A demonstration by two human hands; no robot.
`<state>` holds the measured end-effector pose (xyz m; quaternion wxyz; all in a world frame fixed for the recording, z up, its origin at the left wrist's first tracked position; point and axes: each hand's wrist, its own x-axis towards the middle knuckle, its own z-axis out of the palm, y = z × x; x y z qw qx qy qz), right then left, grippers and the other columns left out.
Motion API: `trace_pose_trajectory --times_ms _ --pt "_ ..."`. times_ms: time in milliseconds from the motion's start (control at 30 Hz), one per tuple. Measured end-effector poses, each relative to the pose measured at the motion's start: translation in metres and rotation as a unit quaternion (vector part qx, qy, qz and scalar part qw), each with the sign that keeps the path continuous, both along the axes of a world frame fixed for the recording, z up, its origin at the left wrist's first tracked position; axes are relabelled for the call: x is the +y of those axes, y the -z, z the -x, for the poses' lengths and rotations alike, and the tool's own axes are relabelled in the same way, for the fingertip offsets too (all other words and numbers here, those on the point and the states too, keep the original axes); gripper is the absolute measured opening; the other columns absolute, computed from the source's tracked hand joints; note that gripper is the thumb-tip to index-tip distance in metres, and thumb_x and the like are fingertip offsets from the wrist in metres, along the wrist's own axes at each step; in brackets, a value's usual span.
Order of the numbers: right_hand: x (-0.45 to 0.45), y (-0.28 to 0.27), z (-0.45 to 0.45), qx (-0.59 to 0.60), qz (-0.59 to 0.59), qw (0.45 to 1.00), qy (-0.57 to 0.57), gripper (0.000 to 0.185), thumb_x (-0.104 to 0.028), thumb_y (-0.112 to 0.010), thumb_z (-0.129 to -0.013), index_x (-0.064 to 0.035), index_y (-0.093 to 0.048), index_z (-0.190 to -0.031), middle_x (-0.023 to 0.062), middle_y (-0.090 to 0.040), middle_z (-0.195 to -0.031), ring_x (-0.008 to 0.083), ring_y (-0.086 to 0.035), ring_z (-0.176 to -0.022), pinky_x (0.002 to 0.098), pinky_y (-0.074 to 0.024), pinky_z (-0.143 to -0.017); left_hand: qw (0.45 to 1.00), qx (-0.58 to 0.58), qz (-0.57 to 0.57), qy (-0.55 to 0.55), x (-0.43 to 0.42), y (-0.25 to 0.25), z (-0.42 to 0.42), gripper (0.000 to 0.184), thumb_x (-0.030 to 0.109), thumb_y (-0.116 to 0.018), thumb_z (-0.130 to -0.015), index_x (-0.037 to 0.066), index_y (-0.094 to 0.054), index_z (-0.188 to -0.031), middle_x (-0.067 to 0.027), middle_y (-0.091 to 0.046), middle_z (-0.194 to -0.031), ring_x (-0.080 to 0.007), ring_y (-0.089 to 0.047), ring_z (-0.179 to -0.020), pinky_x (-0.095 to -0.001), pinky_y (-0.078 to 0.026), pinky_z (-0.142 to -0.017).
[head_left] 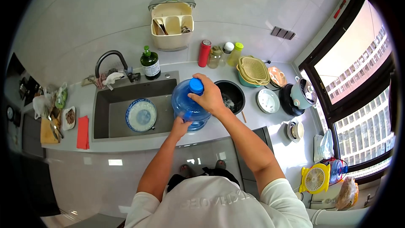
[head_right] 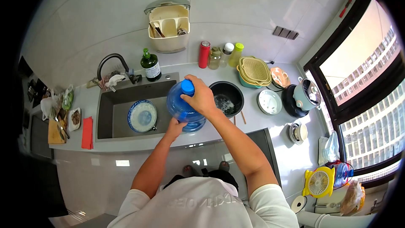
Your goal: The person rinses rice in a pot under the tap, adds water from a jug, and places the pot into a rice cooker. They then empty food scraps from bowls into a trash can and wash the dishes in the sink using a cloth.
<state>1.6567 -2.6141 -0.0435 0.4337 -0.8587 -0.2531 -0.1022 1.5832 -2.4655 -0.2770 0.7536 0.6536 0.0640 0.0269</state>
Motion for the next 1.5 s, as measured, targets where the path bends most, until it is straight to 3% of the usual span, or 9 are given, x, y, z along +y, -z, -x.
trace_pose_trajectory --times_ms 100,200,400,467,600,667,1033,1267,1500 --pt "-0.001 -0.012 0.001 -0.015 0.050 0.998 -0.027 0.071 -0.030 -0.087 -0.078 -0.0153 -0.056 -0.141 0.0159 -0.067 -0.126 0.0378 -0.066 -0.116 0.0457 -0.0547 -0.097 0.968 0.045 -0.247 -0.028 0.023 -0.061 0.022 0.048 -0.007 -0.066 -0.081 0.006 -0.064 -0.128 -0.0114 -0.069 -0.120 -0.0262 -0.066 -0.112 -0.0375 -0.051 -0.101" --pt "0.004 -0.031 0.006 -0.055 0.115 0.992 0.025 0.068 -0.037 -0.085 -0.081 -0.0126 -0.060 -0.139 0.0163 -0.066 -0.128 0.0381 -0.064 -0.120 0.0469 -0.0543 -0.097 0.927 -0.056 -0.304 -0.215 0.038 -0.089 0.018 0.051 -0.007 -0.064 -0.079 0.008 -0.066 -0.128 -0.0145 -0.069 -0.120 -0.0319 -0.067 -0.112 -0.0409 -0.053 -0.099" --pt "0.000 -0.027 -0.013 -0.098 0.189 0.977 0.000 0.063 -0.040 -0.085 -0.080 -0.0093 -0.066 -0.132 0.0187 -0.065 -0.126 0.0402 -0.062 -0.118 0.0453 -0.0530 -0.099 0.886 -0.210 -0.364 -0.197 0.015 -0.144 -0.030 0.050 -0.003 -0.066 -0.085 0.007 -0.066 -0.134 -0.0159 -0.068 -0.131 -0.0353 -0.060 -0.126 -0.0447 -0.047 -0.108" --pt "-0.007 -0.036 -0.022 -0.070 0.100 0.979 -0.162 0.062 -0.036 -0.084 -0.080 -0.0089 -0.066 -0.133 0.0209 -0.065 -0.122 0.0410 -0.061 -0.120 0.0465 -0.0525 -0.100 0.883 -0.209 -0.377 -0.185 0.008 -0.142 -0.034 0.049 0.000 -0.067 -0.087 0.009 -0.066 -0.136 -0.0139 -0.068 -0.134 -0.0358 -0.056 -0.132 -0.0461 -0.043 -0.112" --pt "-0.006 -0.046 -0.009 -0.175 0.131 0.970 -0.106 0.061 -0.031 -0.082 -0.080 -0.0084 -0.066 -0.135 0.0213 -0.065 -0.123 0.0407 -0.062 -0.119 0.0471 -0.0523 -0.101 0.854 -0.196 -0.436 -0.205 0.000 -0.132 -0.035 0.044 0.007 -0.067 -0.092 0.009 -0.067 -0.136 -0.0116 -0.068 -0.135 -0.0341 -0.053 -0.135 -0.0503 -0.040 -0.112" --pt "0.002 -0.054 0.001 -0.054 0.242 0.969 -0.018 0.061 -0.029 -0.083 -0.077 -0.0101 -0.068 -0.133 0.0220 -0.065 -0.125 0.0413 -0.062 -0.121 0.0460 -0.0522 -0.102 0.849 -0.206 -0.442 -0.205 0.000 -0.130 -0.032 0.041 0.009 -0.066 -0.094 0.009 -0.067 -0.135 -0.0107 -0.068 -0.135 -0.0334 -0.052 -0.135 -0.0519 -0.040 -0.111" --pt "-0.039 -0.050 0.004 0.021 -0.033 0.995 -0.089 0.064 -0.010 -0.085 -0.080 -0.0053 -0.061 -0.139 0.0174 -0.067 -0.129 0.0321 -0.066 -0.119 0.0396 -0.0540 -0.100 0.845 -0.270 -0.386 -0.254 -0.026 -0.155 0.005 0.036 0.005 -0.063 -0.092 0.004 -0.066 -0.128 -0.0160 -0.063 -0.129 -0.0377 -0.054 -0.126 -0.0503 -0.040 -0.107" --pt "-0.155 0.035 0.036 0.074 -0.182 0.977 0.087 0.063 -0.007 -0.091 -0.081 -0.0037 -0.060 -0.135 0.0071 -0.068 -0.127 0.0176 -0.066 -0.117 0.0349 -0.0532 -0.105 0.879 -0.349 -0.316 -0.068 -0.128 -0.125 0.043 0.036 -0.003 -0.060 -0.087 0.002 -0.065 -0.122 -0.0188 -0.062 -0.119 -0.0399 -0.057 -0.111 -0.0499 -0.045 -0.098" --pt "-0.320 0.116 0.092 0.125 -0.065 0.945 0.295 0.061 -0.013 -0.091 -0.077 -0.0041 -0.064 -0.131 0.0166 -0.071 -0.122 0.0297 -0.070 -0.111 0.0387 -0.0548 -0.100 0.942 -0.192 -0.198 0.190 -0.271 -0.058 0.009 0.062 -0.008 -0.053 -0.083 0.001 -0.056 -0.144 -0.0201 -0.062 -0.138 -0.0383 -0.057 -0.132 -0.0439 -0.045 -0.110"
